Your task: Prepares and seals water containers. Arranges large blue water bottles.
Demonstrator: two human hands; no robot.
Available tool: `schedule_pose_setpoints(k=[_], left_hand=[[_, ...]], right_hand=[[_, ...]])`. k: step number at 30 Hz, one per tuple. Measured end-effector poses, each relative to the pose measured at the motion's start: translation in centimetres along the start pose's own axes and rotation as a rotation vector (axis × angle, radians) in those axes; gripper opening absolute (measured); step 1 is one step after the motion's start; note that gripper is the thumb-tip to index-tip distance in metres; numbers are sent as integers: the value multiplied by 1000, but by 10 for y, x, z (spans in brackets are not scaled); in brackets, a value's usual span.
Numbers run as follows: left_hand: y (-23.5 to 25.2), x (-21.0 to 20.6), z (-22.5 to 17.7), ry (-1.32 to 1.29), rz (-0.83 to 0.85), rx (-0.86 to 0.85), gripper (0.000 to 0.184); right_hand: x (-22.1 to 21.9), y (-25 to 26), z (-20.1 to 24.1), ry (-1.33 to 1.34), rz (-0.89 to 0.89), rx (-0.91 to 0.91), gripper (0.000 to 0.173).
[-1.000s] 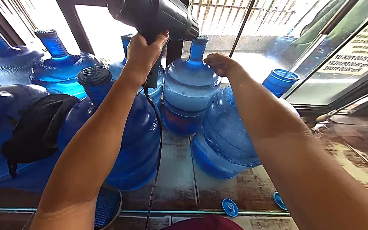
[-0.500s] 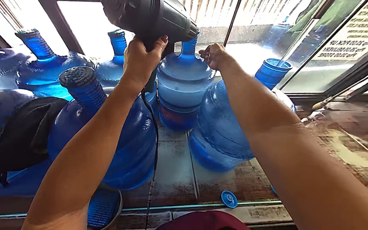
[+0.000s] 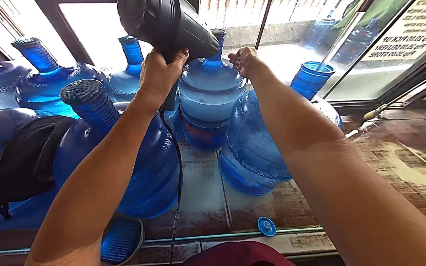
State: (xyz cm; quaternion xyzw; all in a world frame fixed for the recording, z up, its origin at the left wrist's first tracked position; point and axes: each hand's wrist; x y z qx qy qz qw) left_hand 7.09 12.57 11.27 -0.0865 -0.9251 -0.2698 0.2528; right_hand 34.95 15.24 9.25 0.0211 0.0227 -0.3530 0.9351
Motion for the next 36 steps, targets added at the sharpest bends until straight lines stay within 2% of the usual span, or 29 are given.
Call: schedule_pose_setpoints(k=[9, 15, 22, 27, 31, 34, 36], left_hand=[[2, 12, -1, -209, -33, 233, 49], [1, 20, -3, -352, -101, 218, 43], [-4, 25, -9, -451, -70, 298, 41], [-3, 25, -9, -488, -88, 259, 37], [0, 26, -11, -513, -186, 189, 37], [0, 32, -14, -521, -245, 168, 37], [-1, 35, -13, -545, -269, 146, 34]], right_hand=[[0, 1, 0, -58, 17, 1, 33], [-1, -2, 0, -70, 30, 21, 33], [-1, 1, -1, -87, 40, 25, 34], [-7, -4, -4, -363, 120, 150, 32], [-40, -29, 10, -397, 169, 232, 75], [-76, -22, 14, -473, 16, 196, 102], [-93, -20, 12, -565, -107, 167, 109]])
Point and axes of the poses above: each hand's wrist, its own y-axis towards the middle knuckle, its own x-axis out of the back of the hand, z = x × y, and after that the axes turned 1 degree about x, right-handed
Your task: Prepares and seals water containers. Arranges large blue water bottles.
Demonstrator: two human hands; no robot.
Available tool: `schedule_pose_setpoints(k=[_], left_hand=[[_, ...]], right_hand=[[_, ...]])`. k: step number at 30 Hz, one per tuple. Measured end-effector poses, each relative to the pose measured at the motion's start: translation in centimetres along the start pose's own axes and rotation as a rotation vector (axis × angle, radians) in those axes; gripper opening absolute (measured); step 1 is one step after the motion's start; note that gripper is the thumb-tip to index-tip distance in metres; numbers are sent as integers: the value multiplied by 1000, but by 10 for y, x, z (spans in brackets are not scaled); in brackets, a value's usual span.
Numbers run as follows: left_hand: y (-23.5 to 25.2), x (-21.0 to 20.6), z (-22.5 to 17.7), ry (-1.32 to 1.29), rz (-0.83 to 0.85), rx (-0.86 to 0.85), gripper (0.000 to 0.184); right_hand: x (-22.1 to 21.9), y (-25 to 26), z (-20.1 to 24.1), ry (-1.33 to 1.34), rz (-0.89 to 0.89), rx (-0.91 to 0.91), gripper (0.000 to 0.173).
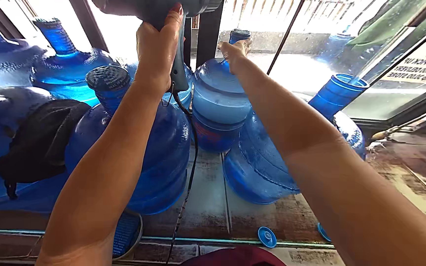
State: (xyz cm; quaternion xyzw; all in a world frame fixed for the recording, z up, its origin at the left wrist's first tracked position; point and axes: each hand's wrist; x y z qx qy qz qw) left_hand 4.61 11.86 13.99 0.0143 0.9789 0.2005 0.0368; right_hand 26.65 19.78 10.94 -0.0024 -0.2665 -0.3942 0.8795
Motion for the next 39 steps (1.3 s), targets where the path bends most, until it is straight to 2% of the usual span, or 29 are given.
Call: schedule_pose_setpoints(k=[3, 5, 7, 10, 13, 16, 18, 22, 23, 28, 30, 34, 39], left_hand=[[2, 3, -4, -6, -18, 4, 33], [4, 5, -5, 4, -21, 15, 33], [4, 6, -6, 7, -9, 4, 27], [6, 6, -3, 25, 18, -16, 19], [10, 7, -1, 108, 42, -9, 32], [11, 6, 6, 171, 79, 38, 42], [11, 4, 9, 196, 111, 71, 45], [10, 2, 11, 224, 150, 90, 46], [9, 1, 11, 221, 157, 97, 46], [10, -1, 17, 205, 163, 126, 48], [9, -1, 19, 214, 173, 149, 50], [9, -4, 23, 266, 199, 198, 51], [3, -8, 23, 296, 255, 149, 48]], right_hand=[[-9, 5, 1, -59, -130, 6, 101], [-7, 15, -11, -35, -134, 100, 96], [1, 30, -30, 70, -31, 248, 93], [22, 47, -46, 295, 269, 377, 78], [32, 57, -45, 391, 446, 377, 65], [37, 56, -47, 301, 468, 378, 74], [46, 47, -46, 132, 481, 372, 89], [63, 40, -51, -121, 530, 171, 105], [67, 39, -52, -124, 534, 135, 102], [77, 28, -52, 10, 489, 107, 27], [76, 29, -56, 62, 427, 89, 11], [74, 33, -63, 200, 330, 21, 10], [73, 30, -60, 319, 215, -91, 28]])
Point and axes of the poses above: each hand's wrist, its own y-axis towards the middle knuckle, its own x-axis out of the back of the hand, z = x × y, and after that the axes turned 1 degree about x, right-handed
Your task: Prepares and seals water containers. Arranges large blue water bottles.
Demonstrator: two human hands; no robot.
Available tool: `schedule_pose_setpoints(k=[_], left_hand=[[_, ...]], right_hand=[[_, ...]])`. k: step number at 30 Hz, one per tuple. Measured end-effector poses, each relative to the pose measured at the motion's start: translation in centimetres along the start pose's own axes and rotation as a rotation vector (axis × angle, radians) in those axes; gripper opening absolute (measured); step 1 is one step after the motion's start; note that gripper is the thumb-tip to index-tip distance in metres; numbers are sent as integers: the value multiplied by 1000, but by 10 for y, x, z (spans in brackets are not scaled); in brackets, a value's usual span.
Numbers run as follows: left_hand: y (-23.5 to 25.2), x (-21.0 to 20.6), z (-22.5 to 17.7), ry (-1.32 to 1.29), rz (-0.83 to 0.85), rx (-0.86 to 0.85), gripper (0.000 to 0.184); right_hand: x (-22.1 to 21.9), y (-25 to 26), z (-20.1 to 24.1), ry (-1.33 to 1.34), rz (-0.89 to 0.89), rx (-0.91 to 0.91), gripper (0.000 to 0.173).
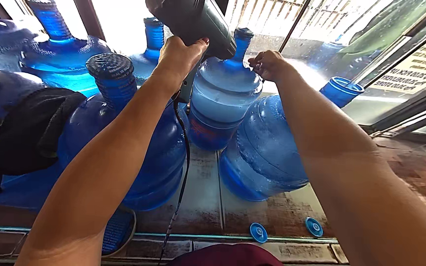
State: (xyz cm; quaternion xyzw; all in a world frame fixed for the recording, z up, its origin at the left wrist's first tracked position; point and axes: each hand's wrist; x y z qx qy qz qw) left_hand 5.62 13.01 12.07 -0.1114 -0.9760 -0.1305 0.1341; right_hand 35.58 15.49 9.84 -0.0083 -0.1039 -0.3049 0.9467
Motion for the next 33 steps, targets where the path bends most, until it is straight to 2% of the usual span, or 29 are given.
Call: schedule_pose_setpoints(k=[4, 7, 11, 15, 18, 20, 24, 29, 32, 33], left_hand=[[-5, -8, -1, 131, 5, -155, 46], [-11, -17, -3, 239, -40, -254, 48], [-20, -27, -4, 315, -84, -323, 52], [-22, -33, -2, 332, -113, -395, 53], [-19, -31, -1, 379, -65, -394, 54], [-19, -25, -5, 376, -23, -321, 53], [-11, -15, -3, 268, -95, -251, 53], [-10, 0, -11, -52, -186, -230, 43], [-16, 5, -19, -190, -245, -221, 38], [-17, 6, -20, -218, -269, -239, 36]], right_hand=[[0, -2, -2, 66, -127, 5, 35], [-2, -5, -2, -34, -241, 52, 44], [-1, -1, 5, -133, -375, 56, 38], [0, -4, 4, -106, -401, 34, 38], [1, -4, 1, -122, -388, -2, 38], [3, -3, -1, -98, -377, -12, 37], [1, -5, 3, -103, -315, 6, 39], [-13, -13, 42, -495, -193, 230, 42], [-35, 3, 68, -523, -112, 348, 55], [-44, 10, 74, -629, -82, 371, 59]])
Point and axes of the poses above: each hand's wrist, its own y-axis towards the middle knuckle, its own x-axis out of the back of the hand, z = x × y, and after that the axes turned 1 degree about x, right-handed
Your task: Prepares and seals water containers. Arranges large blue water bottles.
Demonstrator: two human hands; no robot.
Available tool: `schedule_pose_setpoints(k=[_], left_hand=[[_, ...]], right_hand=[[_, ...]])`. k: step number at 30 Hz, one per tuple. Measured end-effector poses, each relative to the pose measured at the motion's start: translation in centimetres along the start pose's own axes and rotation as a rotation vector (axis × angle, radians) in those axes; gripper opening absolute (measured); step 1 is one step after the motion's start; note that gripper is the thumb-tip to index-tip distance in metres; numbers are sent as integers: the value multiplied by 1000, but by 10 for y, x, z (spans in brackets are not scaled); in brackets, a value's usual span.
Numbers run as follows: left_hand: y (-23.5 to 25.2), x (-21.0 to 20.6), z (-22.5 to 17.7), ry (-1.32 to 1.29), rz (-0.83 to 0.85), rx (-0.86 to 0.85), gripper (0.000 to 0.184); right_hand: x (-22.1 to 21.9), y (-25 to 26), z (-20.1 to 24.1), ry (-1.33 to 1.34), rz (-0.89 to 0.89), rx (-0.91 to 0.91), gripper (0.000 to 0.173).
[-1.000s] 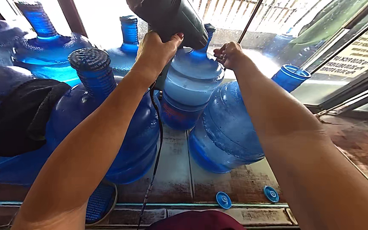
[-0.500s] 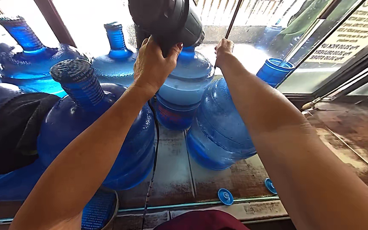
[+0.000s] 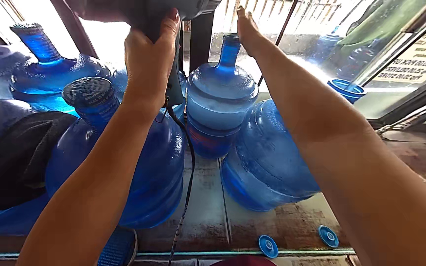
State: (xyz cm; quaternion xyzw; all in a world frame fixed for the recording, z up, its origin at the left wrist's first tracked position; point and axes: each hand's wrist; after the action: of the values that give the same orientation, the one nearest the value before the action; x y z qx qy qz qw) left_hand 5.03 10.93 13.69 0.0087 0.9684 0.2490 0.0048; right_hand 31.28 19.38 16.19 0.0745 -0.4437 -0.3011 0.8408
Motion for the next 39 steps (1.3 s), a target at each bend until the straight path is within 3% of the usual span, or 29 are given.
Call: schedule_pose_setpoints(k=[3, 7, 11, 13, 15, 20, 23, 26, 29, 31, 34, 37, 39], left_hand=[[-1, 0, -4, -36, -75, -36, 30], [0, 0, 0, 11, -96, -25, 31], [4, -1, 9, 117, -72, 6, 38], [6, -1, 14, 134, -37, 43, 40], [8, -1, 17, 144, 1, 99, 43], [15, -5, 25, 76, 56, 185, 40], [16, -6, 24, 6, 61, 185, 41], [12, -6, 17, -38, 75, 221, 43], [11, -6, 19, -40, 68, 204, 43], [11, -5, 20, -11, 50, 152, 42], [11, -1, 19, 23, 23, 89, 44], [13, 0, 15, 7, 8, 85, 43], [12, 2, 11, 4, 12, 98, 43]], right_hand=[[-13, 15, 19, -296, 129, -24, 80], [-19, 36, 23, -491, 364, 52, 64], [-19, 46, 10, -314, 349, 99, 63], [-14, 34, 13, -343, 328, 92, 51], [-10, 29, 14, -403, 259, 0, 56], [19, -23, -5, 216, 91, -292, 49], [23, -30, -25, 127, 220, -321, 51], [20, -49, -19, 67, 306, -288, 44], [-4, -58, -10, 218, 210, -267, 50], [-30, -51, -5, 374, 65, -305, 75], [-62, -41, 3, 253, -147, -324, 98], [-74, -37, 1, 152, -265, -301, 91], [-71, -34, -11, 148, -252, -225, 89]])
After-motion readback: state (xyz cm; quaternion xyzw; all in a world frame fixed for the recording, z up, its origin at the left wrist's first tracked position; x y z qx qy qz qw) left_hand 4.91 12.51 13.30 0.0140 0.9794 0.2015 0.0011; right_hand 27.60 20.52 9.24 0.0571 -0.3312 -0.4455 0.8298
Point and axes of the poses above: each hand's wrist, its own y-axis towards the middle knuckle, its own x-axis out of the back of the hand, z = x × y, and after that the axes turned 1 degree about x, right-handed
